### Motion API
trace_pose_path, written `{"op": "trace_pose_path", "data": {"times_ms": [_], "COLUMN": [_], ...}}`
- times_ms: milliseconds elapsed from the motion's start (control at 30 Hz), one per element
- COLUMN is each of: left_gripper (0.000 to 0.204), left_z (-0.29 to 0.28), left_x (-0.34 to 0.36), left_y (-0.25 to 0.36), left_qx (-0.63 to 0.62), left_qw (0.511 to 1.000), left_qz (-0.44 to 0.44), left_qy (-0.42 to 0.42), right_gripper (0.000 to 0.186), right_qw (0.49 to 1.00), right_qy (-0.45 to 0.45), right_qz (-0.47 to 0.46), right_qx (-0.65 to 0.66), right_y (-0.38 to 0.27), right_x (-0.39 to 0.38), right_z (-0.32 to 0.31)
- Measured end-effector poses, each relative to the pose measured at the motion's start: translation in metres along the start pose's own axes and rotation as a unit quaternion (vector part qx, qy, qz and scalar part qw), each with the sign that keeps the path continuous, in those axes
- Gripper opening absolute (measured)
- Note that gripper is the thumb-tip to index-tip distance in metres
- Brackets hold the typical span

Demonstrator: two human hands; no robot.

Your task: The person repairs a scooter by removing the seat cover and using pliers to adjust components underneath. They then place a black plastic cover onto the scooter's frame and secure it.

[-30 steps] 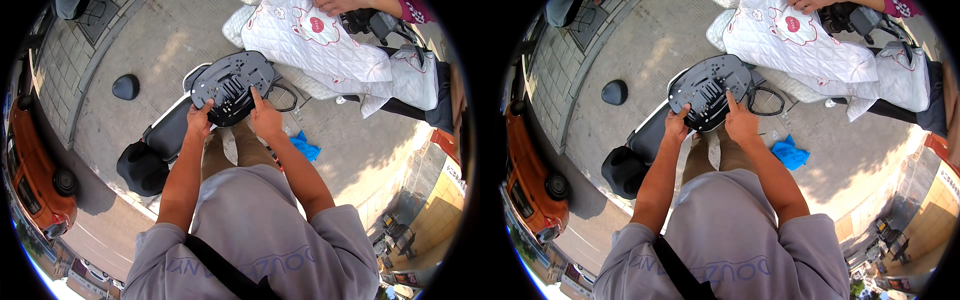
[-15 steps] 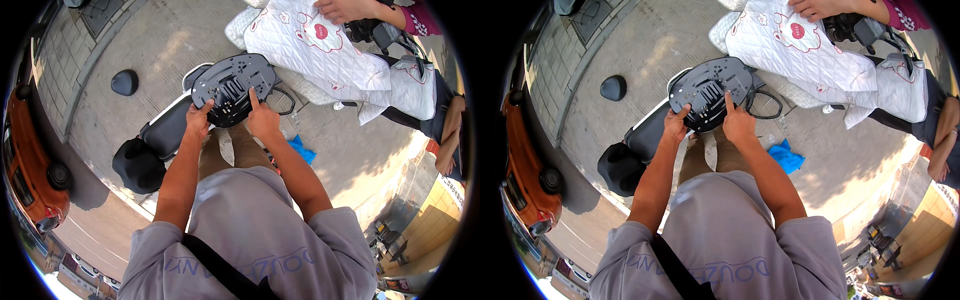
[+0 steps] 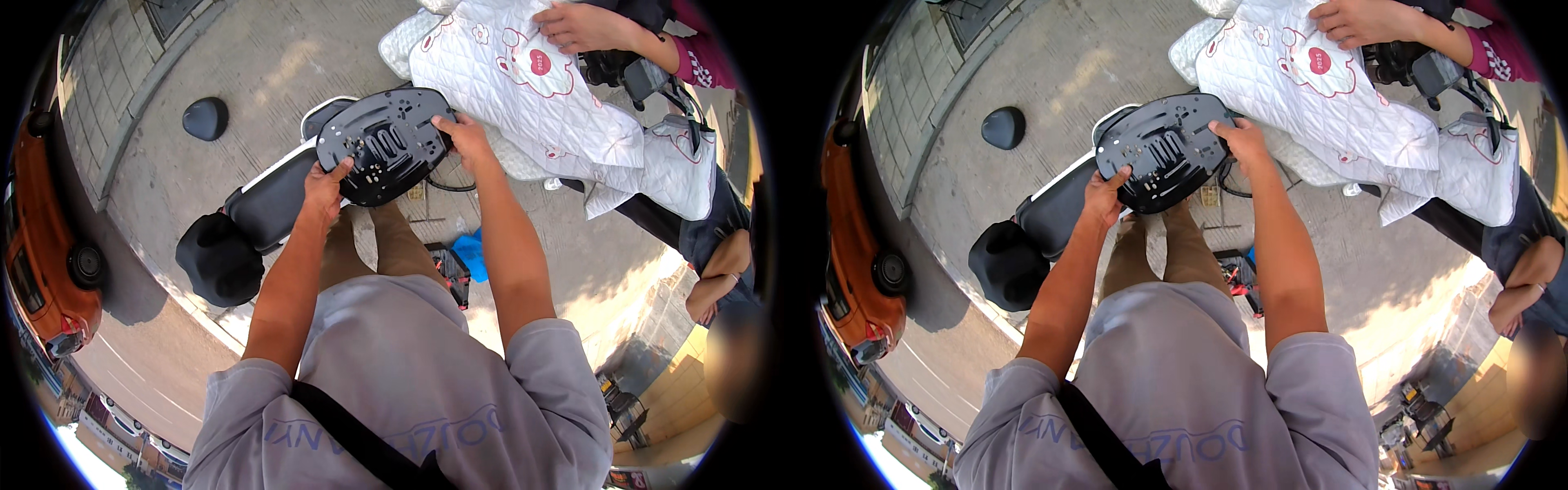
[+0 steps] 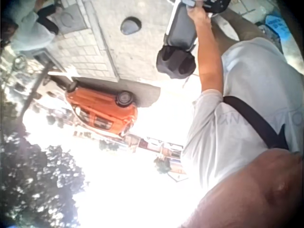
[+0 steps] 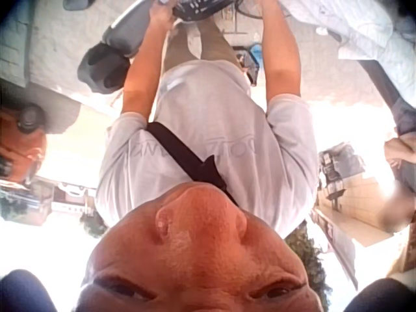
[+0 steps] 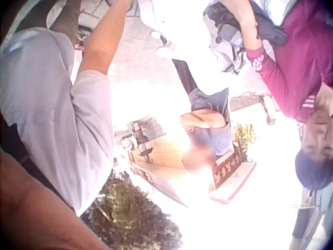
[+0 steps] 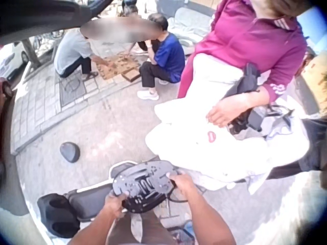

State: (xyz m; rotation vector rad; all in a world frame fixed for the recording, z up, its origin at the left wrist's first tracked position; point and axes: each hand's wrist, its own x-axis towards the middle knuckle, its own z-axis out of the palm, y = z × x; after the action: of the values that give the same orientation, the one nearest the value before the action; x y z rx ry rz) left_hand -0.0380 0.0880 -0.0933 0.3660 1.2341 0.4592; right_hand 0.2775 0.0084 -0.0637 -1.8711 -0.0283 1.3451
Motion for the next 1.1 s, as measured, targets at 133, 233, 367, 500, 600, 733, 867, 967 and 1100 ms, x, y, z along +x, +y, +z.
{"op": "trace_pose_path", "data": {"times_ms": [133,233,367,500,600,733,867,967,1100], "left_gripper": [0.053,0.053,0.052,0.052,0.053,0.053,0.048,0.044,0.050], "left_z": [0.000,0.000,0.004,0.005,0.004,0.006,0.008,0.010,0.003], "left_x": [-0.001,-0.002,-0.006,-0.007,-0.006,-0.010,-0.011,-0.013,-0.006], "left_y": [0.001,0.003,0.004,-0.002,-0.004,0.000,0.002,0.004,-0.002], "left_qx": [-0.006,0.002,0.003,0.003,0.002,0.004,0.009,0.007,0.007], "left_qw": [1.000,1.000,1.000,1.000,1.000,1.000,1.000,1.000,1.000], "left_qz": [-0.004,-0.007,-0.007,0.000,0.008,0.001,0.011,0.011,0.019], "left_qy": [-0.016,-0.018,-0.009,0.002,0.003,-0.006,-0.004,-0.003,-0.017], "right_gripper": [0.057,0.055,0.053,0.051,0.051,0.051,0.051,0.051,0.051], "right_qw": [1.000,0.999,0.999,0.999,1.000,1.000,0.999,0.999,0.996], "right_qy": [-0.013,-0.004,0.002,0.010,0.010,0.007,0.014,0.008,0.014], "right_qz": [-0.014,-0.014,-0.008,-0.010,-0.002,-0.006,-0.003,-0.004,-0.009], "right_qx": [0.016,0.035,0.039,0.033,0.025,0.030,0.038,0.049,0.082], "right_y": [0.011,0.014,0.012,0.012,0.010,0.012,0.015,0.018,0.015], "right_x": [0.007,0.002,-0.001,-0.002,-0.007,-0.006,-0.006,-0.004,-0.011], "right_z": [-0.006,-0.006,-0.004,-0.005,-0.006,-0.006,-0.005,-0.005,0.000]}}
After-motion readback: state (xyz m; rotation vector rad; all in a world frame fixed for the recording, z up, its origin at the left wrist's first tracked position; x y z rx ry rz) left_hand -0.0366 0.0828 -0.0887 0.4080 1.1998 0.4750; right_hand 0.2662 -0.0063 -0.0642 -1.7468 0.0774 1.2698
